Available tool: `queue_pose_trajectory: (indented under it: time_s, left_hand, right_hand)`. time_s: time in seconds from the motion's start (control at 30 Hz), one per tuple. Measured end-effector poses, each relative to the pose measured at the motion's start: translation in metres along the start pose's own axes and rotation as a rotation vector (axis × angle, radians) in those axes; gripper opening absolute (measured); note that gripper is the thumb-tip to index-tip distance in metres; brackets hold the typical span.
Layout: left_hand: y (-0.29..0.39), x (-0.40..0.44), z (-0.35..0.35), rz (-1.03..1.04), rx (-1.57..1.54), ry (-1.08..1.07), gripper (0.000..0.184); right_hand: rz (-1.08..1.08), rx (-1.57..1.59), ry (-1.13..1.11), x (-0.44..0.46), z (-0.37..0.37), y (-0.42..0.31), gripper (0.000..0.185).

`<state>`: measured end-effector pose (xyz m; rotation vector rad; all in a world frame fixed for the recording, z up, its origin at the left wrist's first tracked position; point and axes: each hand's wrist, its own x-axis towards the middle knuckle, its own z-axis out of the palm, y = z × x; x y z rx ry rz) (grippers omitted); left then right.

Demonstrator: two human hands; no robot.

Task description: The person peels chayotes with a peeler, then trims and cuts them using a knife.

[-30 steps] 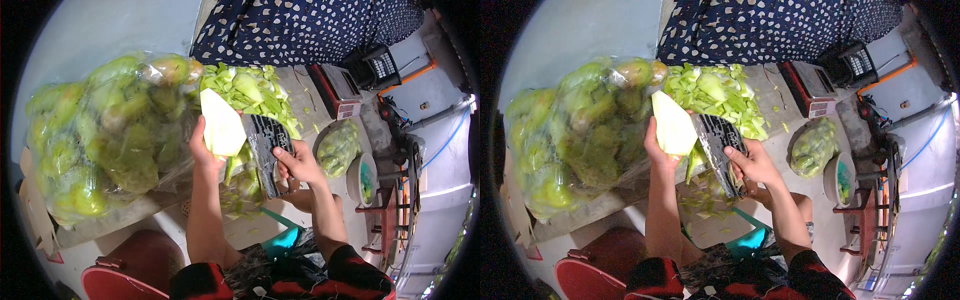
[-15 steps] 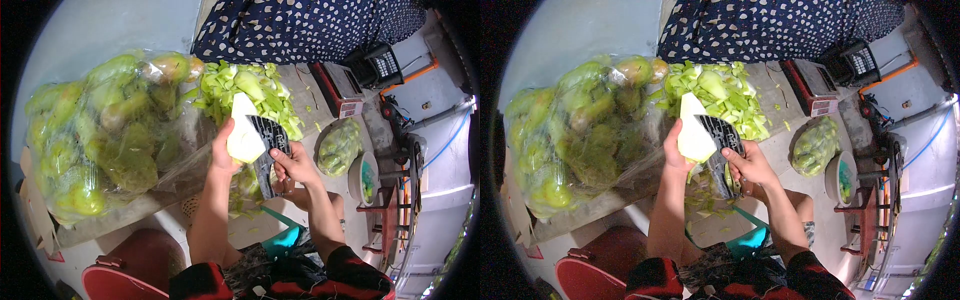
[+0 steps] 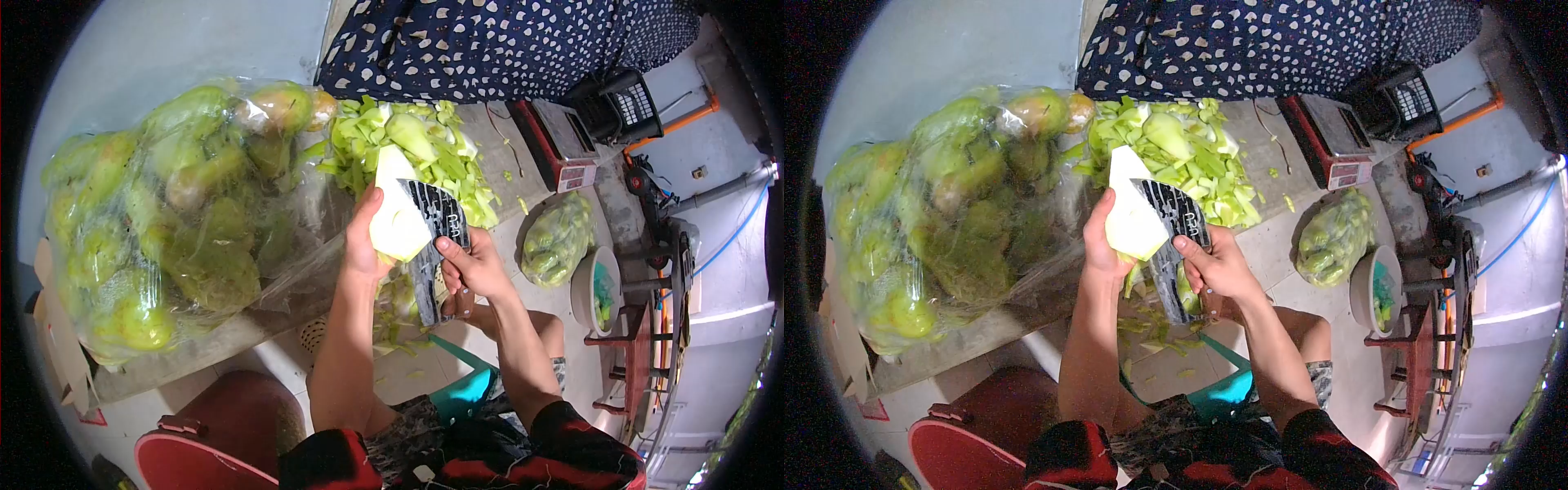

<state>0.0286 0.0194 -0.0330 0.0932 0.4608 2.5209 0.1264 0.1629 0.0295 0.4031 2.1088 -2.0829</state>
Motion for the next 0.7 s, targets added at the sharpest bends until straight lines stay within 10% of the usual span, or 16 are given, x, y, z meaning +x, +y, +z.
queue_pose_trajectory:
  time_s: [0.7]
  left_hand:
    - [-0.006,0.010,-0.005,0.122,0.090,0.137,0.045]
  right_hand:
    - [0.017,0.140,0.070,0.013,0.012,0.017,0.031]
